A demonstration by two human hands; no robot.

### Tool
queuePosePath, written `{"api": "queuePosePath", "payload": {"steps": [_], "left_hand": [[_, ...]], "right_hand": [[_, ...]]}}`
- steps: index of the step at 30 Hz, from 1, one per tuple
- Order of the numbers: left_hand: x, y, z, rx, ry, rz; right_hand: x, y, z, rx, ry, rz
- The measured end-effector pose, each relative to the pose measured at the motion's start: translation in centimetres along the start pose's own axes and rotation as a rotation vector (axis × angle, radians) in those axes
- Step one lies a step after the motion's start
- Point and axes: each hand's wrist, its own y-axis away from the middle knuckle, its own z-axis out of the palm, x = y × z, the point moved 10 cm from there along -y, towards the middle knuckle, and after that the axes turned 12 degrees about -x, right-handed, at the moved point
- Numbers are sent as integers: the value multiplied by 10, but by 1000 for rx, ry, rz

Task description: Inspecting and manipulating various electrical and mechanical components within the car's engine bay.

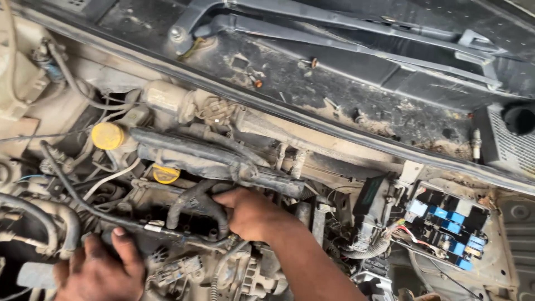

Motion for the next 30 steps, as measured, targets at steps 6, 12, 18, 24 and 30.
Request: {"api": "queuePosePath", "payload": {"steps": [6,12,18,24,30], "left_hand": [[9,1,-31,-12,-111,26],[6,-4,-32,-323,-47,-210],[10,-7,-28,-351,-9,-181],[11,-7,-35,-318,-5,-175],[11,-6,-33,-346,-11,-188]], "right_hand": [[21,-30,25,-66,-75,-63],[-5,-12,5,243,167,-216],[10,-25,16,45,116,21],[1,-23,6,167,216,4],[-8,-28,5,205,402,-97]]}}
